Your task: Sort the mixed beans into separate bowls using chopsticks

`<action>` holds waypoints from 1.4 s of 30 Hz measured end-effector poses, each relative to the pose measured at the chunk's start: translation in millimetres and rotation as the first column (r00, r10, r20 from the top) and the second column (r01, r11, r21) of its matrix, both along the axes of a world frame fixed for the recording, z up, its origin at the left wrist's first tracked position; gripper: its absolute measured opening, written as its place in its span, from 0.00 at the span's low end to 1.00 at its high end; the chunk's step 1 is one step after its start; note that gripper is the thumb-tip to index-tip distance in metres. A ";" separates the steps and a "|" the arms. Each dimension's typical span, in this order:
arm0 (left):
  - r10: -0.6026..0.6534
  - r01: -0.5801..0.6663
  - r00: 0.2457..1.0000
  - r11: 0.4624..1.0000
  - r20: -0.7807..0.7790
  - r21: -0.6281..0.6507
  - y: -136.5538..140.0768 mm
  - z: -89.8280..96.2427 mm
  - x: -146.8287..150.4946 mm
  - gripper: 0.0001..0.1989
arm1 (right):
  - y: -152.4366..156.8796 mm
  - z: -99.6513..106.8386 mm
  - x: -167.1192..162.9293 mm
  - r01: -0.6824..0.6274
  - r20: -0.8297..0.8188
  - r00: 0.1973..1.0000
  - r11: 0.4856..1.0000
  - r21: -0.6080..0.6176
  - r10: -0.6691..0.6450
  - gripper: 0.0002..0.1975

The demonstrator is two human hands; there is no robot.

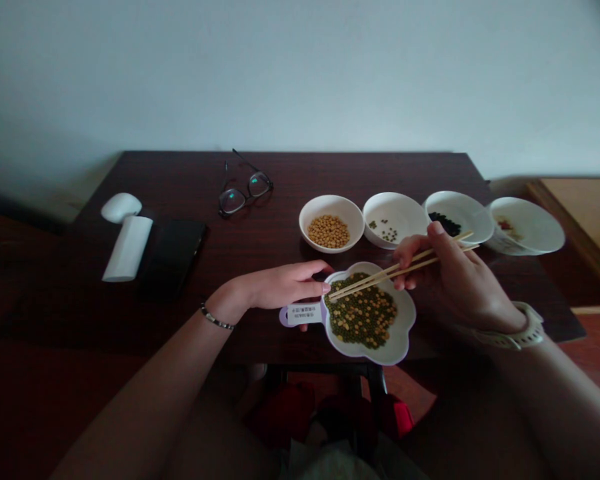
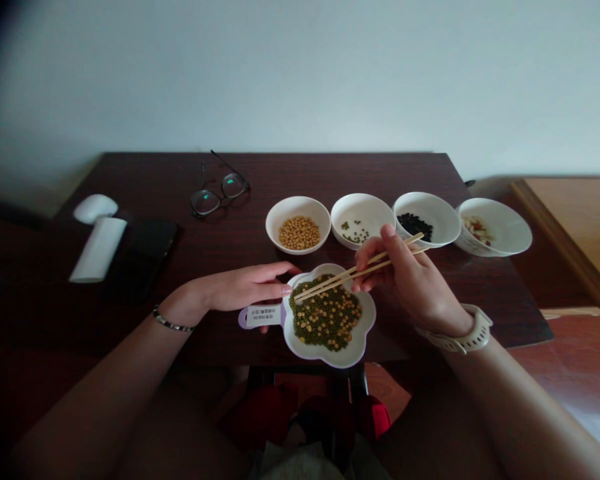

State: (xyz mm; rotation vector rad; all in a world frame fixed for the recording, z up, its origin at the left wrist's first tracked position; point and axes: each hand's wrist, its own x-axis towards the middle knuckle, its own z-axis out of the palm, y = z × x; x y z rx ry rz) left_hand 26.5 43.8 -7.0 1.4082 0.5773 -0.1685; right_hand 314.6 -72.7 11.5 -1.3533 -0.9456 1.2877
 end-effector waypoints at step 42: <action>-0.028 0.021 0.998 0.992 0.057 0.121 3.0 -3.1 -2.4 0.21 | 40.7 10.2 26.3 0.253 -0.271 0.942 0.952 0.173 -0.201 0.23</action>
